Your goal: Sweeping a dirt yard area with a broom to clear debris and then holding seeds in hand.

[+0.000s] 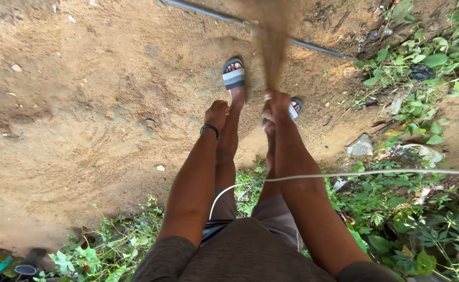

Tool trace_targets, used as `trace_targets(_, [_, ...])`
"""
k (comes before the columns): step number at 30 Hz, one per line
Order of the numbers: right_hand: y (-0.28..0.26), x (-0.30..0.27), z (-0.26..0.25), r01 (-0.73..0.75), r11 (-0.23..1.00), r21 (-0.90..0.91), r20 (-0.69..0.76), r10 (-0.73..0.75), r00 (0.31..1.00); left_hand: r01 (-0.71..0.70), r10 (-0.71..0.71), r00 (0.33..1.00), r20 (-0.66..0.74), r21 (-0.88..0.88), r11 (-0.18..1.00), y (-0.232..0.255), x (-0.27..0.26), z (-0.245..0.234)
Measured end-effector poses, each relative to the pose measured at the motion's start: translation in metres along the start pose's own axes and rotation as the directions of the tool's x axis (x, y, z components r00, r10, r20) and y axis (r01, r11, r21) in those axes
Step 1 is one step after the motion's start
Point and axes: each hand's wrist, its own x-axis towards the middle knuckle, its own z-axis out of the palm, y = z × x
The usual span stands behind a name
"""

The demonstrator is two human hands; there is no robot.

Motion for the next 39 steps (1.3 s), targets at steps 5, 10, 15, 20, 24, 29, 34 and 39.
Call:
trace_targets(5, [-0.009, -0.024, 0.027, 0.163, 0.771, 0.616, -0.266, 0.009, 0.964, 0.085, -0.083, 0.995, 0.053, -0.043, 0.995, 0.009, -0.005, 0.004])
trace_targets(10, [-0.005, -0.010, 0.065, 0.362, 0.877, 0.317, -0.229, -0.299, 0.926, -0.018, 0.004, 0.996, 0.087, 0.163, 0.986, 0.018, -0.005, 0.012])
trace_targets(15, [-0.046, -0.044, 0.040, 0.126, 0.984, -0.126, 0.037, -0.122, 0.992, -0.214, 0.157, 0.972, 0.175, 0.382, 0.899, -0.003, 0.017, 0.018])
trace_targets(20, [0.039, -0.069, 0.060, 0.246, 0.913, 0.326, -0.245, -0.170, 0.954, 0.085, -0.101, 0.993, 0.056, 0.230, 0.969, 0.059, -0.034, 0.016])
trace_targets(24, [0.095, -0.099, 0.005, 0.337, 0.649, -0.682, -0.008, -0.468, 0.884, 0.011, -0.042, 0.994, 0.105, 0.281, 0.960, 0.038, -0.031, 0.020])
trace_targets(29, [0.147, -0.076, -0.012, -0.186, 0.903, -0.388, -0.272, 0.081, 0.959, 0.019, -0.053, 0.994, 0.095, 0.331, 0.943, 0.040, -0.035, 0.024])
trace_targets(34, [0.183, -0.082, 0.005, -0.018, 0.984, -0.177, -0.345, -0.045, 0.938, -0.018, -0.018, 0.994, 0.109, 0.315, 0.949, 0.016, -0.035, 0.034])
trace_targets(39, [0.096, -0.126, -0.018, -0.044, 0.969, -0.243, -0.092, 0.022, 0.995, -0.039, -0.005, 0.994, 0.110, 0.396, 0.917, 0.017, -0.037, 0.037])
